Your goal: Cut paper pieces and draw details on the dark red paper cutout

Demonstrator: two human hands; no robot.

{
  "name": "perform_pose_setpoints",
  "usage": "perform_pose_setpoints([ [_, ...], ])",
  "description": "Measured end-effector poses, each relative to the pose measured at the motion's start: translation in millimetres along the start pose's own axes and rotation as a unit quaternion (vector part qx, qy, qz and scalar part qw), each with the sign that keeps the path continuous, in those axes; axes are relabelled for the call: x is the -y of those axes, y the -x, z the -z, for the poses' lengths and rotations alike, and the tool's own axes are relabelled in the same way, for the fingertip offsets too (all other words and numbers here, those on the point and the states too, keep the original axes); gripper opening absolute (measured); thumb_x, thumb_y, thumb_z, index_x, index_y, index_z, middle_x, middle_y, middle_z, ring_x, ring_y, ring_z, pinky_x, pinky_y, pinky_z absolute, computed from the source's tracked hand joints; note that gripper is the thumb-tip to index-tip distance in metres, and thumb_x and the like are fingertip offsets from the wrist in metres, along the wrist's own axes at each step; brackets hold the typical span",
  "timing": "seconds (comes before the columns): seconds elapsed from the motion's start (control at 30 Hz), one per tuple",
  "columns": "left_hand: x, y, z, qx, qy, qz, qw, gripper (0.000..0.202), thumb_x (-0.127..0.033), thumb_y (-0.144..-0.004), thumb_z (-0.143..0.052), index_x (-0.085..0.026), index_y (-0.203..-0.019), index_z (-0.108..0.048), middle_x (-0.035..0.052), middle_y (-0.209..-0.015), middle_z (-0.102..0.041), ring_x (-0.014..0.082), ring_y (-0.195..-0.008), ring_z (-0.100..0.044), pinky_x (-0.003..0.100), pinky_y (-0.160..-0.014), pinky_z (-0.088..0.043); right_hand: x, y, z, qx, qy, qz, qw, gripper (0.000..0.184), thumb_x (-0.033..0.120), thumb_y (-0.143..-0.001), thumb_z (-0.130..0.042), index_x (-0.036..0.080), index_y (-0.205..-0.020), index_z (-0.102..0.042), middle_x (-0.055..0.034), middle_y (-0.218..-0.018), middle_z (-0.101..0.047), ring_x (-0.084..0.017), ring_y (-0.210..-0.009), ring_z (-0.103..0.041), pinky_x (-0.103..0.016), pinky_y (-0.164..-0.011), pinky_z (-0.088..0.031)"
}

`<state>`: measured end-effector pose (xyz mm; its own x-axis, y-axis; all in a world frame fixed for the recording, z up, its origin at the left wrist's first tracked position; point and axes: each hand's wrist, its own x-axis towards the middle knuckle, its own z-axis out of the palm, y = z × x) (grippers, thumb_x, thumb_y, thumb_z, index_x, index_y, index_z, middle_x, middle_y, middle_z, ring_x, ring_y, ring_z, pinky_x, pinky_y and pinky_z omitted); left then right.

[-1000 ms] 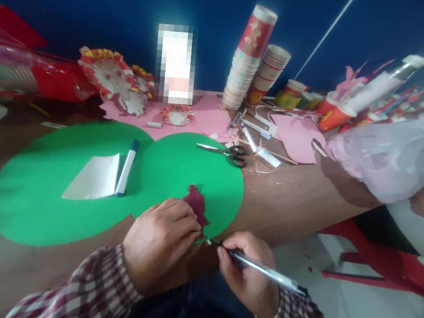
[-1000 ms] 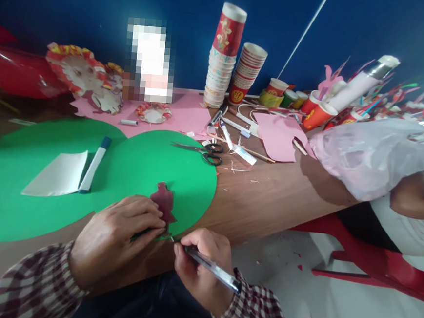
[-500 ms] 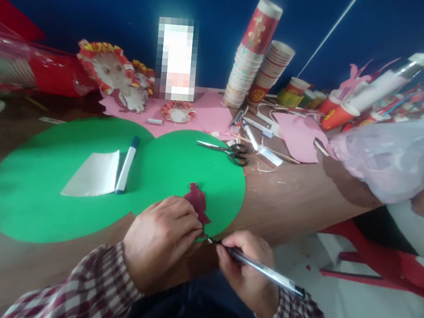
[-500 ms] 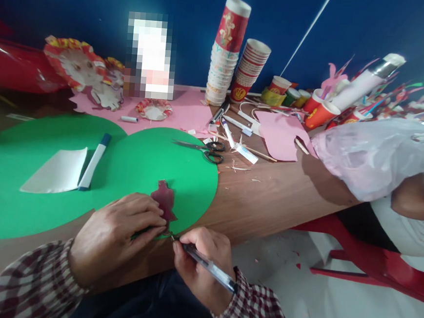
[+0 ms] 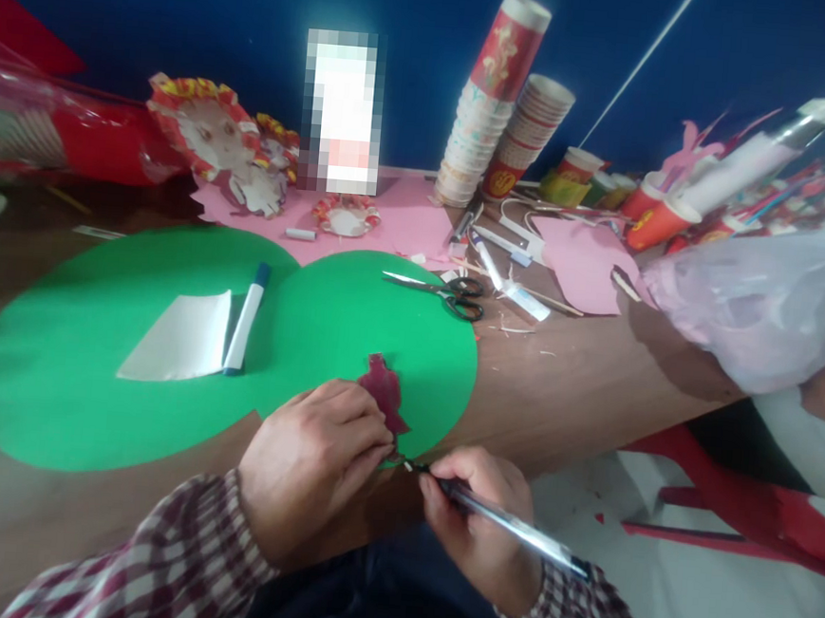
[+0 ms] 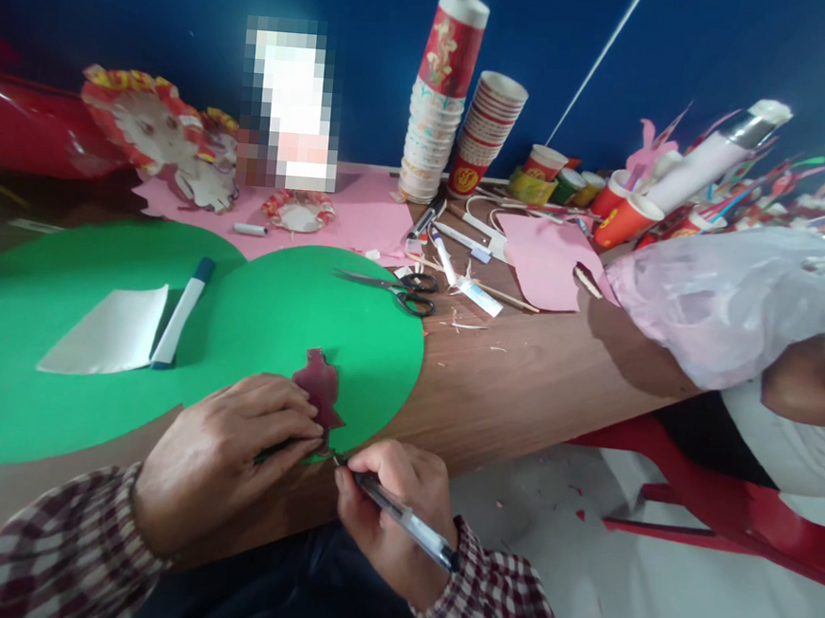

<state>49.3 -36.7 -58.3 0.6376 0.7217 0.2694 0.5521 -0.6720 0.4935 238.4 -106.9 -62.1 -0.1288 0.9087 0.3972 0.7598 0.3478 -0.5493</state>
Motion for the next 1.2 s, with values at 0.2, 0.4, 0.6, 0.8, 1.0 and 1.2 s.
perform_pose_setpoints([
  [0.2,-0.2,0.5,0.3,-0.004,-0.003,0.000,1.000,0.013,-0.025,-0.085,-0.053,-0.024,-0.085,-0.066,0.0016,-0.088,-0.064,0.0184,-0.087,-0.056,0.035,-0.077,-0.046,0.3,0.1,0.3,0.006,-0.004,0.003,1.000,0.007,0.021,-0.083,-0.056,0.019,-0.077,-0.053,0.0010,-0.061,-0.060,-0.012,-0.055,-0.057,-0.022,-0.057,-0.042],
  [0.4,-0.1,0.0,0.0,-0.004,-0.004,0.000,1.000,0.013,-0.025,-0.084,-0.054,-0.024,-0.086,-0.066,0.0014,-0.088,-0.064,0.0187,-0.087,-0.056,0.036,-0.077,-0.046,1.8,-0.9,-0.4,-0.006,-0.008,0.003,1.000,0.008,0.022,-0.083,-0.056,0.019,-0.076,-0.053,0.0011,-0.062,-0.061,-0.012,-0.056,-0.059,-0.021,-0.058,-0.043],
  [0.6,-0.6,-0.6,0.5,-0.003,-0.005,0.002,1.000,0.014,-0.025,-0.085,-0.053,-0.024,-0.085,-0.067,0.0020,-0.087,-0.064,0.0189,-0.086,-0.056,0.036,-0.077,-0.047,1.9,0.3,-0.4,0.005,-0.010,0.010,1.000,0.007,0.023,-0.083,-0.056,0.019,-0.078,-0.054,0.0005,-0.063,-0.063,-0.012,-0.057,-0.060,-0.021,-0.059,-0.046],
  [0.8,-0.9,-1.1,0.9,-0.003,-0.004,0.001,1.000,0.013,-0.025,-0.085,-0.053,-0.024,-0.085,-0.066,0.0018,-0.087,-0.064,0.0189,-0.086,-0.057,0.036,-0.076,-0.047,0.8,0.2,-0.3,0.011,-0.014,0.010,1.000,0.008,0.024,-0.084,-0.055,0.020,-0.078,-0.054,0.0001,-0.063,-0.063,-0.013,-0.056,-0.060,-0.021,-0.058,-0.046],
  [1.0,-0.8,-1.1,0.9,-0.001,-0.005,0.002,1.000,0.014,-0.025,-0.085,-0.053,-0.024,-0.085,-0.067,0.0017,-0.087,-0.064,0.0190,-0.087,-0.057,0.036,-0.076,-0.047,1.3,0.1,-0.2,0.008,-0.011,0.012,1.000,0.008,0.024,-0.084,-0.055,0.020,-0.078,-0.054,0.0001,-0.064,-0.063,-0.012,-0.057,-0.060,-0.021,-0.058,-0.046],
  [1.2,-0.4,0.7,1.7,-0.001,-0.004,0.001,1.000,0.013,-0.025,-0.085,-0.053,-0.024,-0.086,-0.066,0.0018,-0.088,-0.064,0.0189,-0.086,-0.056,0.036,-0.076,-0.046,0.8,0.7,-1.1,0.018,-0.009,0.005,1.000,0.010,0.026,-0.085,-0.055,0.020,-0.077,-0.054,0.0007,-0.062,-0.063,-0.012,-0.057,-0.061,-0.021,-0.057,-0.046],
])
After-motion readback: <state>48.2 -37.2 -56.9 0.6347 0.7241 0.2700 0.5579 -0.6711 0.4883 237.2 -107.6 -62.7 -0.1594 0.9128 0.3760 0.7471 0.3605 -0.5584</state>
